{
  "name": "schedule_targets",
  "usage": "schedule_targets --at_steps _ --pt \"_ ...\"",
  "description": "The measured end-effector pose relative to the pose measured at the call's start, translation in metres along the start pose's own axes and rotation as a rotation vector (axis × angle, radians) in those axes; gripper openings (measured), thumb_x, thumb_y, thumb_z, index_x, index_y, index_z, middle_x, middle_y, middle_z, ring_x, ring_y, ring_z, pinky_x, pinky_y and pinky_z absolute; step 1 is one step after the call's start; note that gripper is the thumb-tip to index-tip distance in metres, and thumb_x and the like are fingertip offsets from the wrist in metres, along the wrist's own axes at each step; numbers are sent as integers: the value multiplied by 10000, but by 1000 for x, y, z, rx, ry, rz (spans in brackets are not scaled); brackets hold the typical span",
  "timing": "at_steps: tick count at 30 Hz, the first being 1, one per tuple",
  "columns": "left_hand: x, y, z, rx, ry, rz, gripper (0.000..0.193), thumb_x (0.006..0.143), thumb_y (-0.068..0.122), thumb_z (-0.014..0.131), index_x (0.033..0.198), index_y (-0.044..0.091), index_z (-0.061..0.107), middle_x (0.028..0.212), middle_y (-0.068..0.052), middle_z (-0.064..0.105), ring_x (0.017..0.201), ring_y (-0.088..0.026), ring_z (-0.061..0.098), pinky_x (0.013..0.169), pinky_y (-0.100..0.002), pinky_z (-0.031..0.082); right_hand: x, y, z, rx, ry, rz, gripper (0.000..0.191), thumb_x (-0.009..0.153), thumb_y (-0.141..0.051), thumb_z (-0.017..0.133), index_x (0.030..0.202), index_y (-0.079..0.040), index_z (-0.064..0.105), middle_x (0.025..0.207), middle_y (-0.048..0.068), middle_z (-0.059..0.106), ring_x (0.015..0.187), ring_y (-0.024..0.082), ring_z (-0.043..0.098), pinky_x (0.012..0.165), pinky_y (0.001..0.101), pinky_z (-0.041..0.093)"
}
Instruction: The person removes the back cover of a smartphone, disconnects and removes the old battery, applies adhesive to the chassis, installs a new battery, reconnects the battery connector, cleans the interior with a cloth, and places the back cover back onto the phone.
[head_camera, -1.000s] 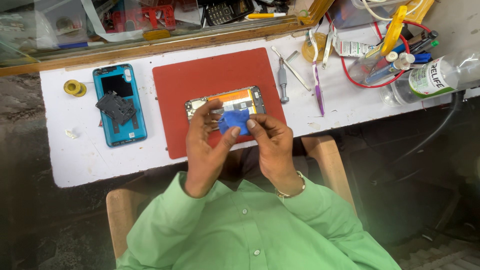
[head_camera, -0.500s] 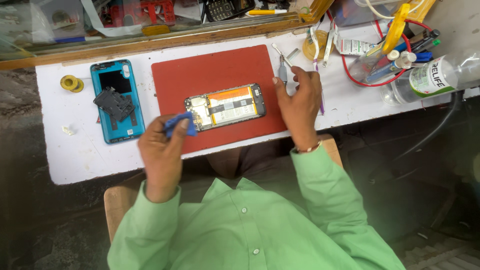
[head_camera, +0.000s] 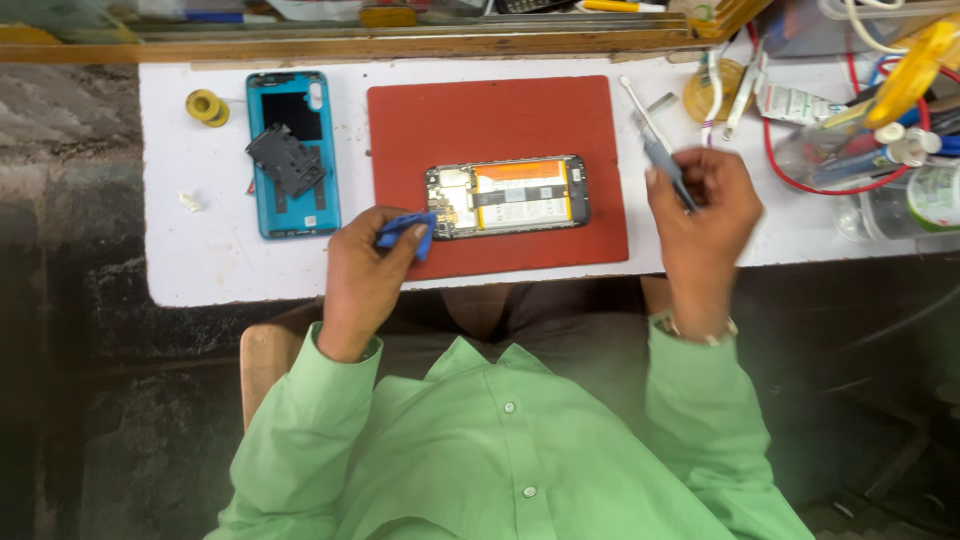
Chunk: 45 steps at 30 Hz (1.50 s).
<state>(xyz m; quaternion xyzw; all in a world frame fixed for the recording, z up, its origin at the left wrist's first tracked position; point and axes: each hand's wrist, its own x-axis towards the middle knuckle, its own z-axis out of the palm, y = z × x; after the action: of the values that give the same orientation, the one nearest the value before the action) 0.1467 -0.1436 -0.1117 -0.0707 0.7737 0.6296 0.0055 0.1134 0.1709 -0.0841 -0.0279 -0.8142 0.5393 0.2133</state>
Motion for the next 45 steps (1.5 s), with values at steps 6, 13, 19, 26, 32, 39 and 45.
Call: schedule_targets --at_steps 6,13,19,26,32,39,45 --pt "4 7 4 58 -8 -5 130 941 118 711 967 -9 727 696 -45 686 600 -77 582 555 -255 478 -50 -66 0 -220 -389 -46 186 839 -8 809 1014 2 745 847 54 678 731 92 620 640 254 483" --pt "6 15 5 188 13 -12 163 914 166 717 917 3 730 648 -84 685 540 -154 604 544 -318 484 -55 -59 35 -151 -417 -93 192 854 -49 817 1023 0 741 902 57 725 755 80 678 632 255 539" --pt "8 17 3 191 8 -24 157 903 174 714 913 19 741 639 -79 691 530 -171 623 540 -329 488 -76 -53 56 108 -365 24 233 848 -28 798 1074 15 761 999 70 760 765 83 647 583 225 434" --pt "9 18 1 275 40 6 172 893 198 731 890 27 744 646 -108 690 537 -227 650 542 -370 497 -79 -41 98 167 -375 -119 206 880 -10 780 1081 13 740 965 76 738 827 103 688 713 224 538" --pt "11 16 2 292 50 7 166 882 198 733 893 33 748 645 -108 695 537 -237 658 535 -376 497 -78 -38 103 156 -374 -113 208 885 -14 784 1087 12 743 953 73 741 790 91 676 672 211 527" --pt "11 19 1 265 33 2 154 888 184 725 880 32 743 639 -87 705 524 -210 661 522 -356 493 -79 -40 104 135 -380 -56 200 875 -17 782 1069 15 748 902 62 733 713 75 639 593 203 483" --pt "12 18 0 256 20 -5 149 892 174 725 875 28 744 641 -80 710 523 -192 659 522 -341 493 -80 -40 105 170 -363 -90 192 903 -20 775 1086 22 736 931 58 725 767 70 641 646 201 496"
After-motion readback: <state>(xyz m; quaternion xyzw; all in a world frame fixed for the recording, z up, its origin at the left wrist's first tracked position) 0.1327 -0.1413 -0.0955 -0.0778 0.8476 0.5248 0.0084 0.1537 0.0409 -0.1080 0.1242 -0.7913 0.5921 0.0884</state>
